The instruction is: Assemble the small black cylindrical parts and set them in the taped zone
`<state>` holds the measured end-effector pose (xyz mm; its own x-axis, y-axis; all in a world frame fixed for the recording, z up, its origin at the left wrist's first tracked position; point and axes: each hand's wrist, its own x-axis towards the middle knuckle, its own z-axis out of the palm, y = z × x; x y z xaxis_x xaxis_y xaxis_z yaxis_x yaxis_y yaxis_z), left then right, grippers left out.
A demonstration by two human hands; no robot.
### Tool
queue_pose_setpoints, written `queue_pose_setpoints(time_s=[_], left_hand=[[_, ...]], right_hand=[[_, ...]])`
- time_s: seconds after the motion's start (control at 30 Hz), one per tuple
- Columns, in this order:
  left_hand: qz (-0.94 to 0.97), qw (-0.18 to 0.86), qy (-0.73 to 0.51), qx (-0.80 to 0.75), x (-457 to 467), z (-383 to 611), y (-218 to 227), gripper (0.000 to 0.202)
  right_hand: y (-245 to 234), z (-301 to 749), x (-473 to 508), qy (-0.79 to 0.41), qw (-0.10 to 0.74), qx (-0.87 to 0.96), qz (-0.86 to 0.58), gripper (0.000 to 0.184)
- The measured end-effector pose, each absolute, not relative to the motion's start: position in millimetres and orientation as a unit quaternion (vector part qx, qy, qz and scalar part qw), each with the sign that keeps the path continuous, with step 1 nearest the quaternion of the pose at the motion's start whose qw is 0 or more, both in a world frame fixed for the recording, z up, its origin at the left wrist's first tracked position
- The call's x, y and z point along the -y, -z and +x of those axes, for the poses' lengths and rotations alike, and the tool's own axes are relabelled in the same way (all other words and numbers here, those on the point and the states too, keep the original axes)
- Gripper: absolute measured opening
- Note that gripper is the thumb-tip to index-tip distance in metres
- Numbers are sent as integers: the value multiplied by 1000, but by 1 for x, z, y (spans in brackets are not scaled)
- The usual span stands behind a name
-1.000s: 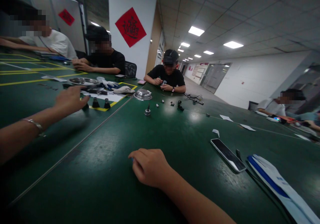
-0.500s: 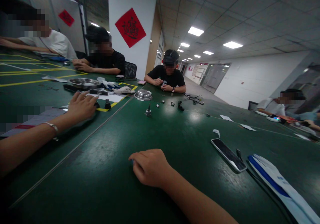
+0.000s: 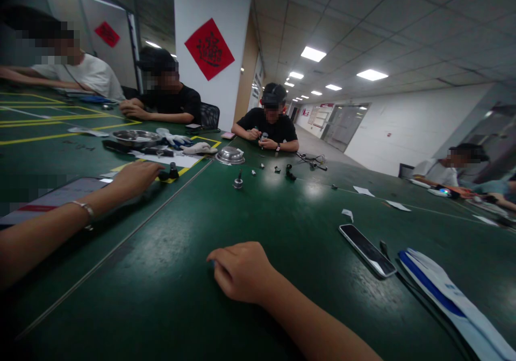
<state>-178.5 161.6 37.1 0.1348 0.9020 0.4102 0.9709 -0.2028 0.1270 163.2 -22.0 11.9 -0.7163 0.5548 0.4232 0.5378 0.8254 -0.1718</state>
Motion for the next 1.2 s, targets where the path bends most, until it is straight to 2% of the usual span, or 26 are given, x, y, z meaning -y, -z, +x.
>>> queue_pose_setpoints(time_s=[0.27, 0.6, 0.7, 0.87, 1.2], left_hand=[[-732, 3, 246, 635, -148, -152, -38, 23], [-662, -271, 415, 562, -143, -130, -35, 27], [-631, -319, 449, 547, -143, -122, -33, 24], [-614, -330, 446, 561, -145, -114, -30, 13], [-710, -244, 326, 574, -115, -94, -37, 15]], right_hand=[[-12, 161, 22, -28, 219, 929, -298, 23], [-11, 162, 23, -32, 200, 934, -294, 24], [-10, 162, 23, -30, 194, 935, -294, 24], [-11, 162, 23, -18, 203, 930, -305, 24], [-9, 164, 21, -20, 190, 936, -297, 25]])
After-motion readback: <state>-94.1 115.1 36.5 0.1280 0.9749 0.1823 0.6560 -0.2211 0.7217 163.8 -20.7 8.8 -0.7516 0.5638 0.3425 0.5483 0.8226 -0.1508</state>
